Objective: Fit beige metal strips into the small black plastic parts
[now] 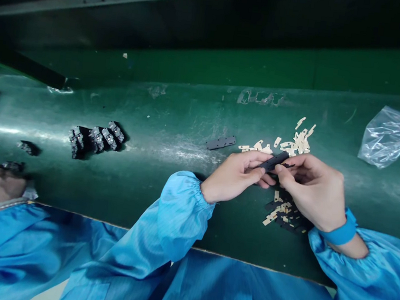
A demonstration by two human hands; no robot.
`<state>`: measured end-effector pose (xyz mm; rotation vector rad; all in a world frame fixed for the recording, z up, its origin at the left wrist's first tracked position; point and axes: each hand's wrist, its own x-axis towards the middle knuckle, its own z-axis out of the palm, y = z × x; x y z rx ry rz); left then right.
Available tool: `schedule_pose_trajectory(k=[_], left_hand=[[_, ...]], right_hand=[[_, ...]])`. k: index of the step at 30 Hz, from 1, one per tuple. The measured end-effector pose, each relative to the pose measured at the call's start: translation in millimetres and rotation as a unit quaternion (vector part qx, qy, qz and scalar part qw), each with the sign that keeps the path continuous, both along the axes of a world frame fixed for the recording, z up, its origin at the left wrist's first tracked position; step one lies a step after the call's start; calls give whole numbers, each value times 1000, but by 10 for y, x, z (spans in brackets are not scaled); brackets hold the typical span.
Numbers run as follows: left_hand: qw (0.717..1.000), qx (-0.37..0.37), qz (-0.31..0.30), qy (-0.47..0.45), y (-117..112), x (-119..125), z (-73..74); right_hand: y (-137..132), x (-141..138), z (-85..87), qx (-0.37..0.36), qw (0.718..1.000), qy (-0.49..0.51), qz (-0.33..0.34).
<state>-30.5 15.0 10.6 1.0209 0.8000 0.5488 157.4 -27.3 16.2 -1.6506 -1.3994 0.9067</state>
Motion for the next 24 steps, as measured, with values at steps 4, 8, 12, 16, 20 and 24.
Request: schedule_pose_trajectory(k=[4, 8, 12, 16, 20, 24], left_hand=[[1000, 9, 0, 5, 2, -3, 5], [1000, 15, 4, -1, -2, 7, 24], [999, 7, 32, 13, -37, 56, 28], [996, -13, 87, 33, -93, 130, 16], [991, -14, 119, 51, -132, 175, 7], [990, -26, 131, 49, -129, 181, 23]], right_hand=[[-18, 0, -21, 11, 1000, -16, -2], [-28, -2, -35, 34, 998, -51, 2], [-38, -30, -22, 75, 994, -84, 4], [-56, -68, -14, 143, 978, -153, 12], [-82, -82, -30, 182, 952, -247, 27], [-74, -39, 8, 168, 944, -282, 21]])
